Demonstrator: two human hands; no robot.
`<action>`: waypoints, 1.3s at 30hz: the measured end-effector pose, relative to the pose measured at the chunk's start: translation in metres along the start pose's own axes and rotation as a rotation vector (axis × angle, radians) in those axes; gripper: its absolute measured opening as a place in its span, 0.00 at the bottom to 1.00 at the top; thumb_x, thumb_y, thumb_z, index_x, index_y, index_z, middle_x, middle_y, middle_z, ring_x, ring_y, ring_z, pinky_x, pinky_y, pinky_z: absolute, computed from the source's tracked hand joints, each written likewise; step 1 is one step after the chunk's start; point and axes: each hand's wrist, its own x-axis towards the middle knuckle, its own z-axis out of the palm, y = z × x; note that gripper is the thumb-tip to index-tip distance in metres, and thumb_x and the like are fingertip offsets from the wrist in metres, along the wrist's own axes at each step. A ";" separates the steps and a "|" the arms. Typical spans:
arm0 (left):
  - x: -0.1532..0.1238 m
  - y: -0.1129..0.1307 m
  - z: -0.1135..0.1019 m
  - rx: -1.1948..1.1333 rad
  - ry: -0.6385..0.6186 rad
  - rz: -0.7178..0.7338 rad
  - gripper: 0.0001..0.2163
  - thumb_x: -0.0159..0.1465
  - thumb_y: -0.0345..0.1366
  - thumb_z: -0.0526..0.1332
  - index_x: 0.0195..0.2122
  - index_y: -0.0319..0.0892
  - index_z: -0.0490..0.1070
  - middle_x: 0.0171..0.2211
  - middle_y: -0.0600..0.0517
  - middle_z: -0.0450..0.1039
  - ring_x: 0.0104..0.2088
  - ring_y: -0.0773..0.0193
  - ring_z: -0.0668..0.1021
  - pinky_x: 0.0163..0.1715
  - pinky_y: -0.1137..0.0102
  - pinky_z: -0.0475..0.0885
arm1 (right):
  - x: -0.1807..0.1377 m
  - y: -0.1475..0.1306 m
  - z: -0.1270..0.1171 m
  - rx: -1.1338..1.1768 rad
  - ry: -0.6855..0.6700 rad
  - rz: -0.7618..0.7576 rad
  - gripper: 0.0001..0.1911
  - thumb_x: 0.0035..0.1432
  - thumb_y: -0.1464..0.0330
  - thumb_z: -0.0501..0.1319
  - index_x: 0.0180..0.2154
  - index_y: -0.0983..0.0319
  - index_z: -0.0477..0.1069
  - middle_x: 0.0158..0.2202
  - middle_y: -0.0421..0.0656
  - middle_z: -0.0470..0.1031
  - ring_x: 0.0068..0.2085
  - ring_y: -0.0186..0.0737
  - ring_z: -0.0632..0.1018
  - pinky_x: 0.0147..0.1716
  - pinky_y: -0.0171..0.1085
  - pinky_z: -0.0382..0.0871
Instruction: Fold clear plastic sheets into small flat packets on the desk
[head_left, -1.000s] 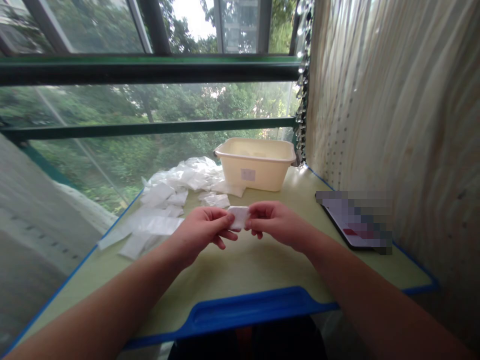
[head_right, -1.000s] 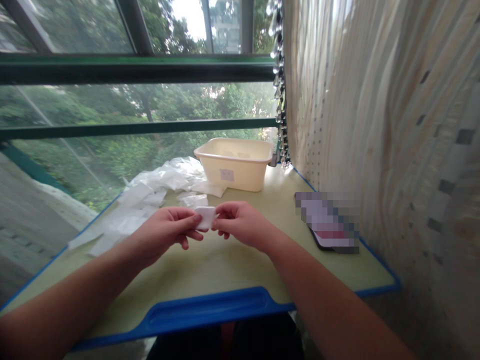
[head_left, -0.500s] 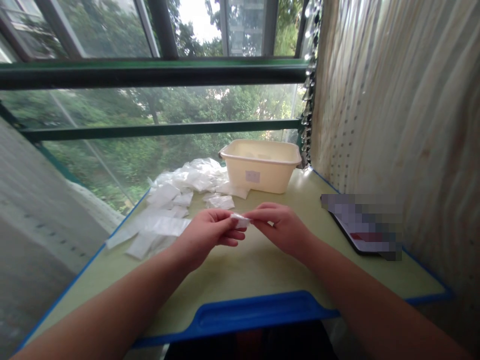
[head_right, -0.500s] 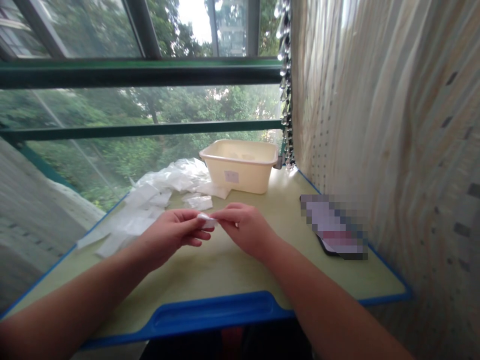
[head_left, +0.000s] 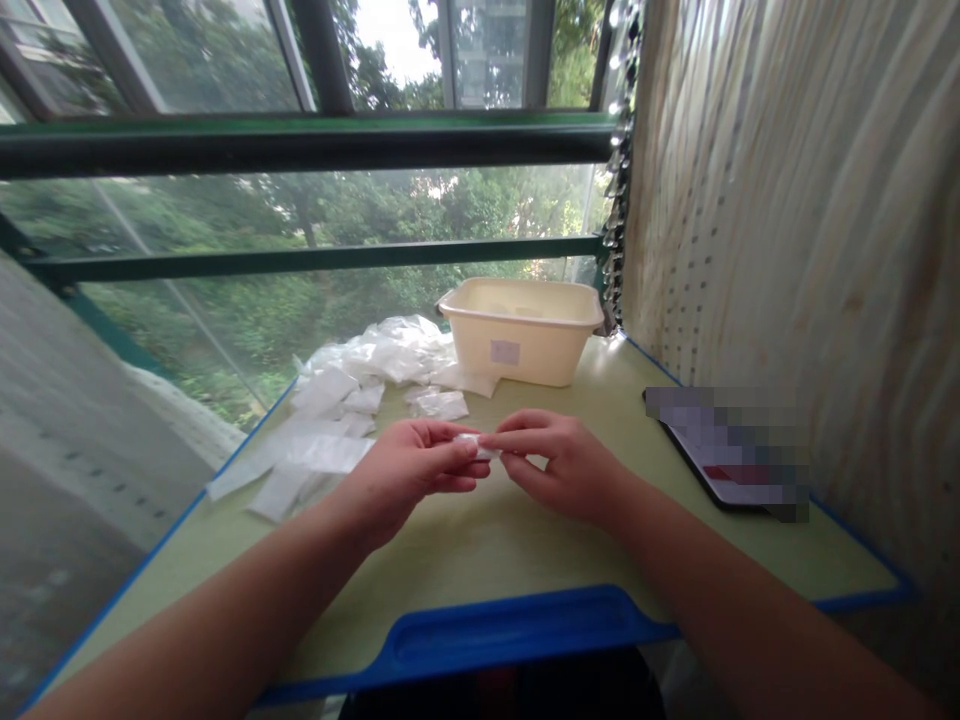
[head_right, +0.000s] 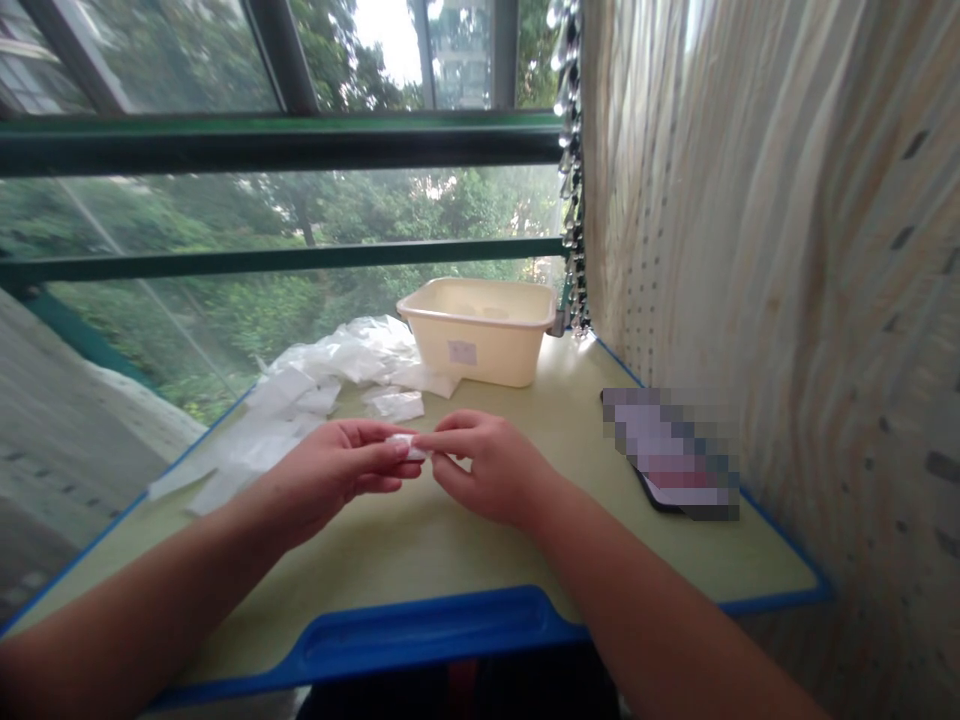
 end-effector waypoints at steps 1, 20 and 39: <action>0.000 0.000 0.000 0.010 -0.001 0.020 0.12 0.52 0.38 0.65 0.36 0.37 0.73 0.34 0.46 0.77 0.35 0.63 0.78 0.32 0.74 0.73 | 0.001 -0.002 0.000 0.055 0.006 0.056 0.13 0.55 0.68 0.55 0.42 0.59 0.74 0.38 0.45 0.73 0.35 0.35 0.73 0.36 0.35 0.68; -0.009 0.013 -0.005 0.111 -0.111 0.111 0.09 0.57 0.38 0.61 0.33 0.38 0.73 0.32 0.47 0.75 0.30 0.64 0.77 0.20 0.77 0.70 | 0.006 -0.004 -0.004 0.772 -0.036 0.452 0.13 0.49 0.65 0.62 0.37 0.64 0.74 0.26 0.42 0.74 0.26 0.31 0.72 0.28 0.34 0.68; 0.004 -0.005 0.002 -0.147 -0.403 0.047 0.14 0.58 0.38 0.61 0.43 0.38 0.68 0.27 0.50 0.72 0.18 0.76 0.67 0.14 0.81 0.57 | 0.004 0.003 0.012 0.862 -0.052 0.362 0.14 0.48 0.66 0.64 0.39 0.58 0.68 0.28 0.36 0.61 0.30 0.30 0.67 0.31 0.32 0.63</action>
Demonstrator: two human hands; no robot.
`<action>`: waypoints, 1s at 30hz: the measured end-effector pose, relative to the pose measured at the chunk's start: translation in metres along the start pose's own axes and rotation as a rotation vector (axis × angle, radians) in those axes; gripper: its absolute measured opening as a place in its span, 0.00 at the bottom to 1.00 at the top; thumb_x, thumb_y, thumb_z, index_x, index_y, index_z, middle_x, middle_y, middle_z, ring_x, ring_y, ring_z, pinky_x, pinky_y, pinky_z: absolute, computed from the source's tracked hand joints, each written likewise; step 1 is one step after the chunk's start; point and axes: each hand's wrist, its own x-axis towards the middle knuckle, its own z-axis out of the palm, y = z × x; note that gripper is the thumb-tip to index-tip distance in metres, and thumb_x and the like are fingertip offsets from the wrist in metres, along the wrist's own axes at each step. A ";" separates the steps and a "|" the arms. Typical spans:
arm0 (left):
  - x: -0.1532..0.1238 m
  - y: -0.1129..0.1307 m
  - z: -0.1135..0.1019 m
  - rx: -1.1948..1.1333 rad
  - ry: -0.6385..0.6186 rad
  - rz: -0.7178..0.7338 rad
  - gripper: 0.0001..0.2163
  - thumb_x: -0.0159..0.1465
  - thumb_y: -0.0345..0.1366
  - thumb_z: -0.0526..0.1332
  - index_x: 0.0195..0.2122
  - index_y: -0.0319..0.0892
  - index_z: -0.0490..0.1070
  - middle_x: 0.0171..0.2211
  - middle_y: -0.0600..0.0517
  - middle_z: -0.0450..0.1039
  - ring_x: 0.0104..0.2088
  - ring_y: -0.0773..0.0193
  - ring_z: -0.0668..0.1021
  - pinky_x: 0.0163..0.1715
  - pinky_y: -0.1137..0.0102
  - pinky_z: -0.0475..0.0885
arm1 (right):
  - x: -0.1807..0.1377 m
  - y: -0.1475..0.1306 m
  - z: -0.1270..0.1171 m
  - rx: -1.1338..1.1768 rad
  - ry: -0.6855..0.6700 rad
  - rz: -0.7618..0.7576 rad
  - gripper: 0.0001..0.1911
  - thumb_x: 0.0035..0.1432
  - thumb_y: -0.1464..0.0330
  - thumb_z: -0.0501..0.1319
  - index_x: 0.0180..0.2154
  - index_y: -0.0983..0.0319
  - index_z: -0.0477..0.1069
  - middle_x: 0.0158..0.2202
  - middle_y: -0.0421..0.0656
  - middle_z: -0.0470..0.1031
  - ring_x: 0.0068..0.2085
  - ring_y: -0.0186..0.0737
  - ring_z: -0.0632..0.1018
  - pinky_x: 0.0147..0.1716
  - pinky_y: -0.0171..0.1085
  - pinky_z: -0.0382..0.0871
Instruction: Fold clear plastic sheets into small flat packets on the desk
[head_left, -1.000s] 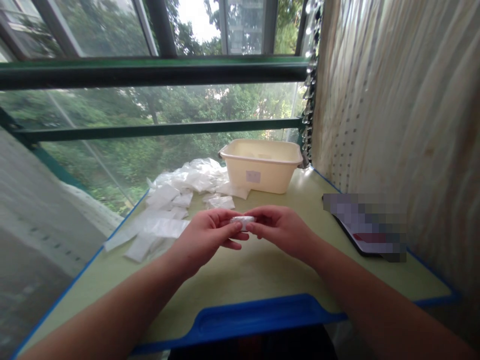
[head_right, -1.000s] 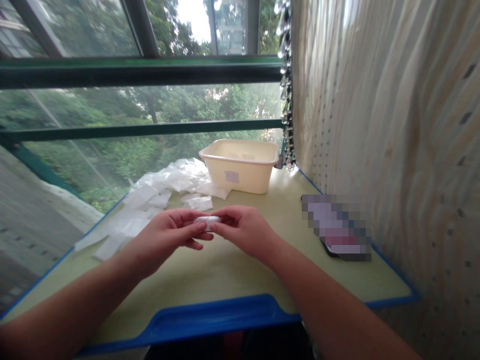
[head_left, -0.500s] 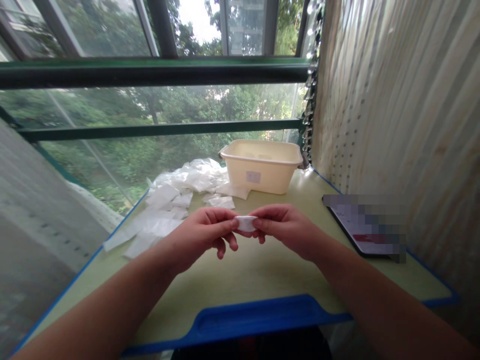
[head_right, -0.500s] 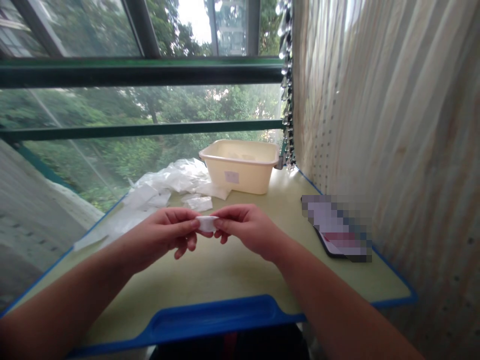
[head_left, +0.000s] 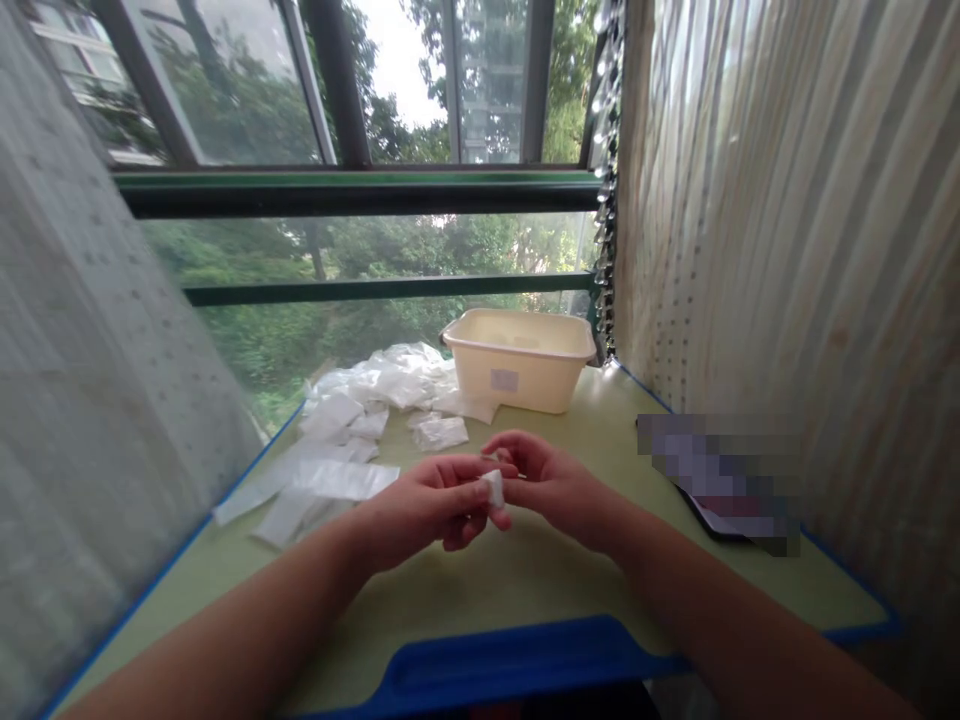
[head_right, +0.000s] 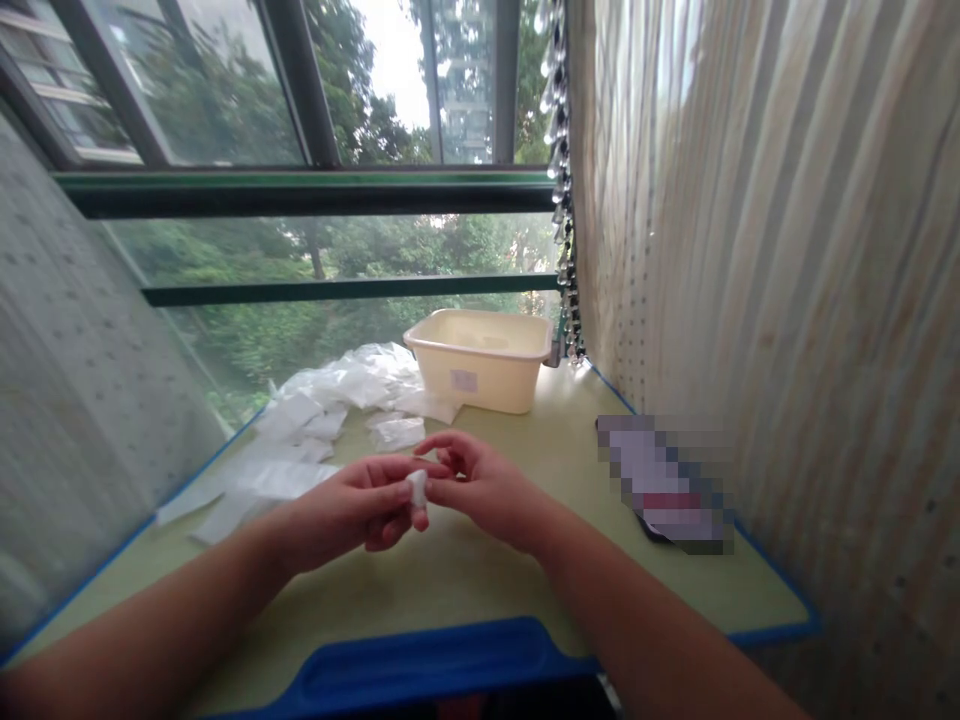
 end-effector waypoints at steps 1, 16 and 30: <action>0.000 0.000 0.000 0.020 0.011 -0.003 0.14 0.58 0.38 0.61 0.43 0.39 0.68 0.26 0.50 0.72 0.18 0.76 0.67 0.14 0.81 0.57 | 0.000 0.001 0.000 -0.013 0.018 0.003 0.15 0.47 0.66 0.64 0.38 0.58 0.65 0.26 0.34 0.59 0.28 0.29 0.66 0.29 0.31 0.61; 0.007 -0.002 0.003 0.268 0.406 0.155 0.12 0.52 0.39 0.64 0.34 0.37 0.75 0.28 0.50 0.73 0.22 0.72 0.66 0.16 0.79 0.62 | -0.003 -0.006 0.002 -0.769 0.198 -0.150 0.11 0.52 0.61 0.58 0.29 0.63 0.71 0.25 0.40 0.70 0.24 0.29 0.68 0.25 0.30 0.61; 0.001 0.000 0.006 0.251 0.345 0.033 0.12 0.55 0.40 0.62 0.36 0.38 0.74 0.33 0.47 0.75 0.32 0.62 0.77 0.19 0.78 0.69 | -0.005 -0.010 -0.004 -0.646 0.117 0.000 0.14 0.52 0.58 0.58 0.30 0.64 0.71 0.23 0.39 0.68 0.24 0.30 0.66 0.21 0.29 0.58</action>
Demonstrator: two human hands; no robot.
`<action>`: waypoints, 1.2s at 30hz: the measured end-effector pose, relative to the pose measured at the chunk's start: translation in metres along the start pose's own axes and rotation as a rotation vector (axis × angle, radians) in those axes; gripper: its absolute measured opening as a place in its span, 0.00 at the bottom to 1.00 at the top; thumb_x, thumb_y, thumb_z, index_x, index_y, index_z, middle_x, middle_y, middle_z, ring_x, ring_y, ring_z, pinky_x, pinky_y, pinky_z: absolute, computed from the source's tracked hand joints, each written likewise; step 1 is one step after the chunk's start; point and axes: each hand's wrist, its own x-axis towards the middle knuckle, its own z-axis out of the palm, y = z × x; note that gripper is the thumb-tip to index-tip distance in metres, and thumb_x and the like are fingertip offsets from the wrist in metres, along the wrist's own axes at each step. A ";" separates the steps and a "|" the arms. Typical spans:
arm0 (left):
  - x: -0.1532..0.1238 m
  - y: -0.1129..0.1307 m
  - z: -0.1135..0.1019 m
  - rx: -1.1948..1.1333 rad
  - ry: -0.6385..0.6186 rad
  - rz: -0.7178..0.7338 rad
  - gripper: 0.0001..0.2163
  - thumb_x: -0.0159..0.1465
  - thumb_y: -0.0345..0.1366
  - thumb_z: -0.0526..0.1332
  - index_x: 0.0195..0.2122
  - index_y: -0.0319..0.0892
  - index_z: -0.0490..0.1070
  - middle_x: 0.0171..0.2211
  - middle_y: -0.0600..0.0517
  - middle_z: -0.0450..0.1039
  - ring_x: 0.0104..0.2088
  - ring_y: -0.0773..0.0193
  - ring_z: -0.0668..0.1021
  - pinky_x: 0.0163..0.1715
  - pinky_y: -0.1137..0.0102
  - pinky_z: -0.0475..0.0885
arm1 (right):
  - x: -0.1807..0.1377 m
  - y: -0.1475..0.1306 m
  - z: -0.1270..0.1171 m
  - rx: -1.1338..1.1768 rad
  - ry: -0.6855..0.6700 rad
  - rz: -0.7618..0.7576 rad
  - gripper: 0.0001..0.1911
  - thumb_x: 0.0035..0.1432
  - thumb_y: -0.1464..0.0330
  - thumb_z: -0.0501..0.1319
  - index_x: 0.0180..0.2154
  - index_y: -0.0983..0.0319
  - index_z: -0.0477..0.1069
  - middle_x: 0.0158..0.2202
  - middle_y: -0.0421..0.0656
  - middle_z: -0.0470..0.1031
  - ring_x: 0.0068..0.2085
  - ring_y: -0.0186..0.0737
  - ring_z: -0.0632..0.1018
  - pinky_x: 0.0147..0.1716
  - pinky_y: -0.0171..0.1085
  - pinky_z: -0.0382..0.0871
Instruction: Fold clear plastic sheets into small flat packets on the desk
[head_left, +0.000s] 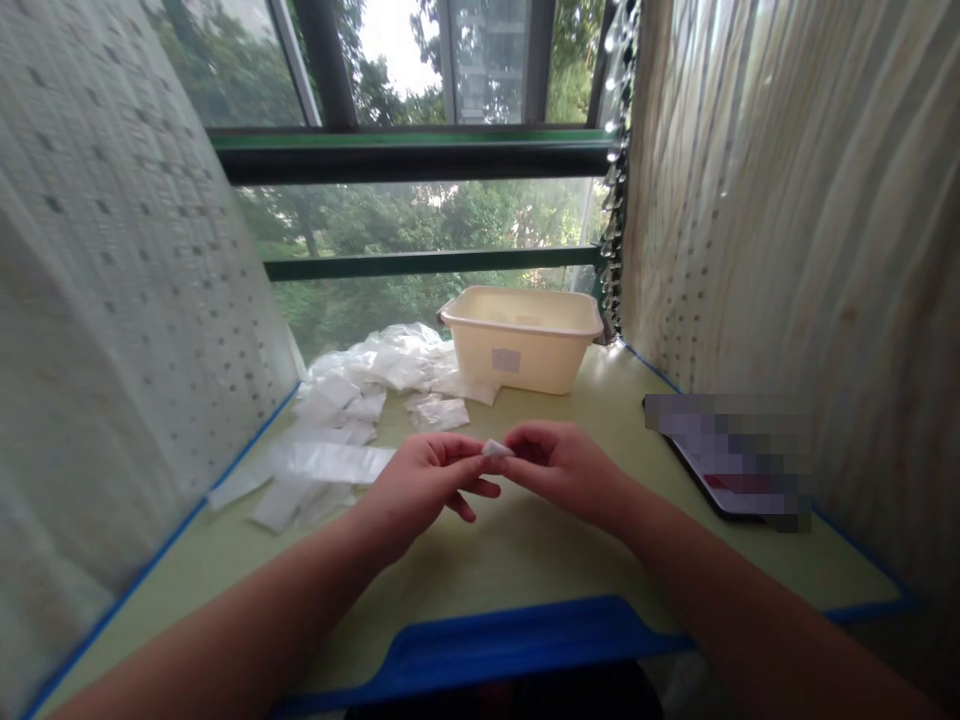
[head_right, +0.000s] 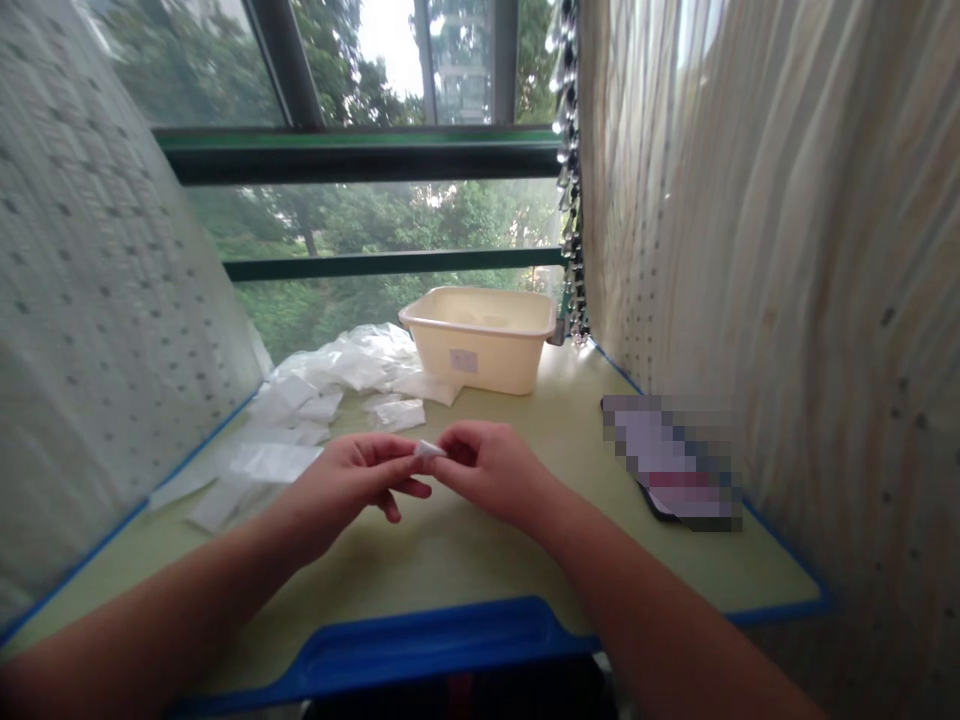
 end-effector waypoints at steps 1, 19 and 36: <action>0.000 0.000 0.000 0.000 0.002 0.008 0.12 0.55 0.41 0.62 0.36 0.38 0.73 0.33 0.47 0.75 0.32 0.62 0.78 0.19 0.78 0.69 | 0.000 0.000 0.000 0.020 0.005 0.005 0.14 0.51 0.59 0.59 0.30 0.64 0.71 0.24 0.39 0.69 0.25 0.30 0.67 0.22 0.30 0.59; -0.002 -0.005 0.001 0.416 0.033 0.321 0.11 0.60 0.42 0.56 0.32 0.39 0.70 0.27 0.51 0.73 0.22 0.70 0.70 0.21 0.76 0.66 | -0.001 -0.009 -0.008 0.390 -0.170 0.108 0.13 0.52 0.62 0.58 0.30 0.66 0.73 0.23 0.41 0.70 0.24 0.30 0.69 0.22 0.30 0.64; -0.004 -0.002 0.001 0.484 0.129 0.269 0.13 0.57 0.42 0.60 0.40 0.41 0.73 0.26 0.51 0.74 0.19 0.71 0.70 0.18 0.77 0.65 | 0.000 0.001 -0.004 0.110 -0.143 0.038 0.14 0.57 0.65 0.50 0.26 0.64 0.68 0.20 0.38 0.66 0.23 0.29 0.67 0.23 0.29 0.59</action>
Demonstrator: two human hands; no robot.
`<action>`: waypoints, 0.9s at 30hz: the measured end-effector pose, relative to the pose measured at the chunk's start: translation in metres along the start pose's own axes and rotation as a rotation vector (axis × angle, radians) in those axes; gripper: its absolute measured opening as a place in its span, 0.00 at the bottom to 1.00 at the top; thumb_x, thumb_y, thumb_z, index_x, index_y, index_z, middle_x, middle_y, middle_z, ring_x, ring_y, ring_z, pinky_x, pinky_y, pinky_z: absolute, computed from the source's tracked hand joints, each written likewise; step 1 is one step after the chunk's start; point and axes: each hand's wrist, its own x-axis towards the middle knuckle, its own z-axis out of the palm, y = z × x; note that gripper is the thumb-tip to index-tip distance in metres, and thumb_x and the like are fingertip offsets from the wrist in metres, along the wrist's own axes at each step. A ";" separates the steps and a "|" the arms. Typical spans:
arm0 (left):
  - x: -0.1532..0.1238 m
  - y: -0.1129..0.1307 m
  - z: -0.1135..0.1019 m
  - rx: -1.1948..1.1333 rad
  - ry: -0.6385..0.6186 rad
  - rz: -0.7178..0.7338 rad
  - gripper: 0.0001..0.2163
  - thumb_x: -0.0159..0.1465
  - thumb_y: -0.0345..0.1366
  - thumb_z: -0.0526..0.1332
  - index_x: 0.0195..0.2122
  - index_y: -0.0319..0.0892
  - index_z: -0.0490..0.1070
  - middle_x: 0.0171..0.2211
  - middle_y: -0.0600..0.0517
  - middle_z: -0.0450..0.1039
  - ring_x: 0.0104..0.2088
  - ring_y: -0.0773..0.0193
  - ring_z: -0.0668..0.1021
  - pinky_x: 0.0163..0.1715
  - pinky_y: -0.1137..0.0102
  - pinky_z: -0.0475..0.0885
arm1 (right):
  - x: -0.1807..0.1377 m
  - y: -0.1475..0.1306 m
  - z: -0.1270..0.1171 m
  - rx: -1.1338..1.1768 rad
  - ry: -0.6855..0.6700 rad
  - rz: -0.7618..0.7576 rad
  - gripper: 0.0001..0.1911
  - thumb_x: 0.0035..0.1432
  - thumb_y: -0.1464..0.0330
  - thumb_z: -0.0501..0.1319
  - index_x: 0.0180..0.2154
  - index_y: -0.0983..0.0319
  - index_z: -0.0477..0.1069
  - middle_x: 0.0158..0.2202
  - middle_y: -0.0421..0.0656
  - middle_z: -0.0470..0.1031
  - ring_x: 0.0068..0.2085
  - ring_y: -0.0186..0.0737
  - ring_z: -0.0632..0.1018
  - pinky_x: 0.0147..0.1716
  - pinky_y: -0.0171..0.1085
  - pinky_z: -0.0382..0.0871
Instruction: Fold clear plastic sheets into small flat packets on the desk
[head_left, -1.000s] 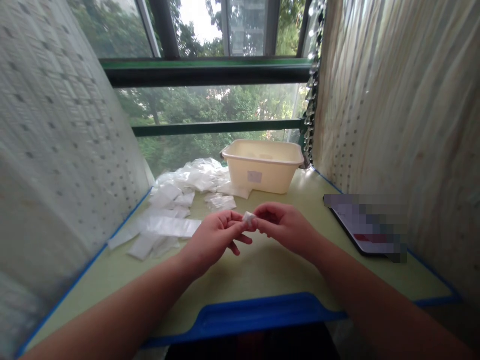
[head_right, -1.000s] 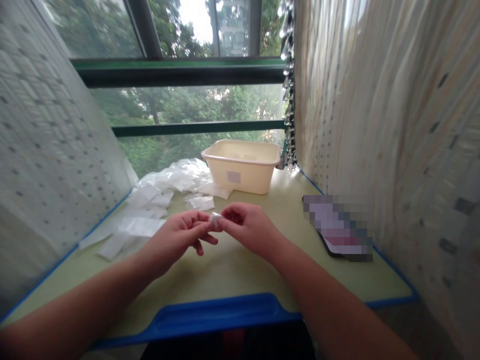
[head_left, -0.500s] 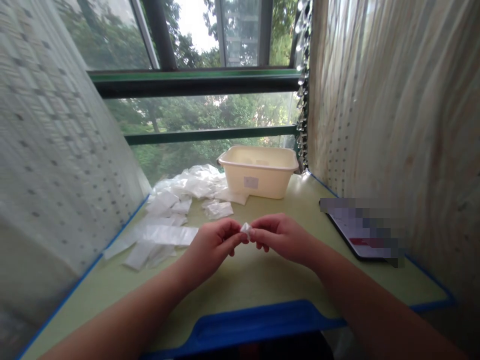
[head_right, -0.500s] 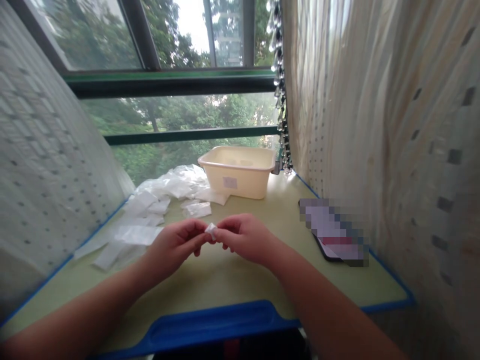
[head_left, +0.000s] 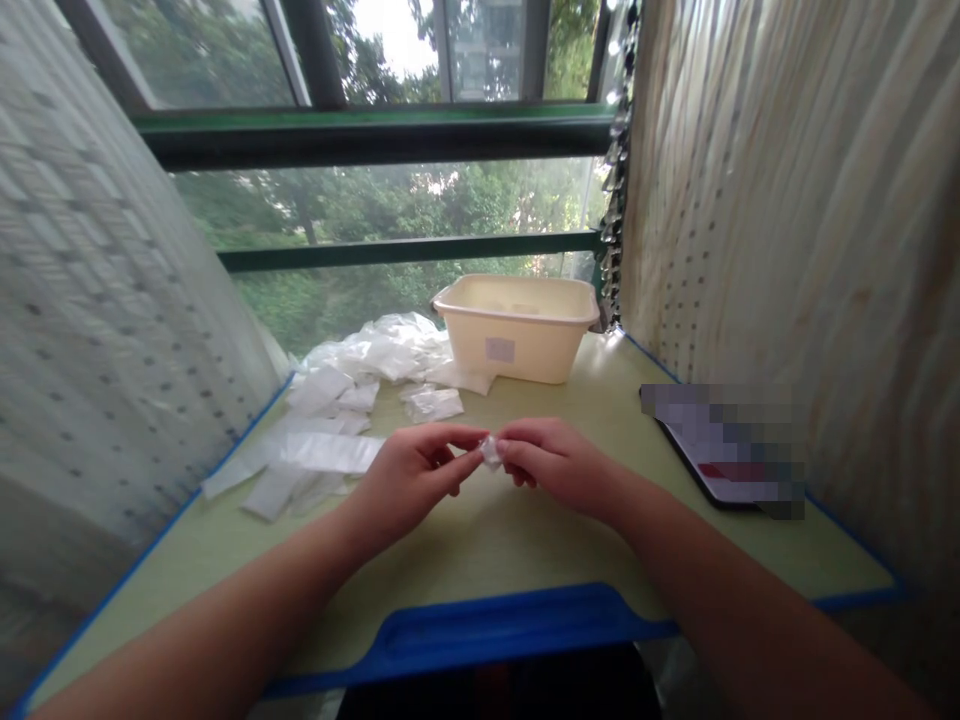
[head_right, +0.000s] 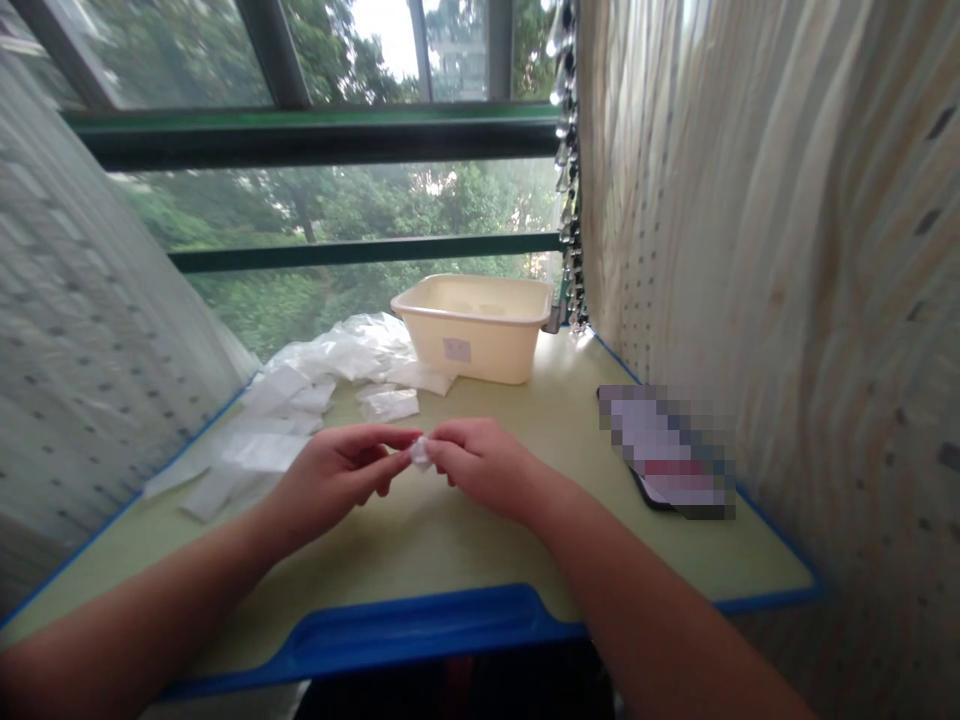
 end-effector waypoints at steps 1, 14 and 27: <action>0.000 0.000 0.001 0.007 0.020 -0.010 0.13 0.56 0.42 0.60 0.39 0.40 0.74 0.25 0.52 0.73 0.19 0.71 0.69 0.17 0.77 0.64 | 0.000 0.000 0.000 -0.019 -0.002 -0.008 0.15 0.58 0.65 0.50 0.26 0.64 0.68 0.20 0.38 0.66 0.23 0.29 0.67 0.23 0.29 0.59; -0.005 0.001 0.006 -0.034 0.071 -0.017 0.12 0.54 0.41 0.62 0.36 0.40 0.74 0.24 0.51 0.72 0.22 0.69 0.70 0.20 0.76 0.63 | -0.003 -0.005 -0.001 -0.399 0.062 -0.182 0.13 0.54 0.65 0.54 0.22 0.64 0.68 0.18 0.37 0.64 0.21 0.28 0.62 0.21 0.30 0.50; -0.004 0.004 0.008 -0.181 0.034 -0.112 0.12 0.52 0.39 0.63 0.35 0.39 0.73 0.26 0.50 0.74 0.21 0.69 0.72 0.17 0.77 0.66 | -0.001 0.000 0.005 -0.715 0.186 -0.270 0.14 0.55 0.66 0.52 0.20 0.63 0.67 0.19 0.40 0.67 0.21 0.31 0.64 0.24 0.33 0.52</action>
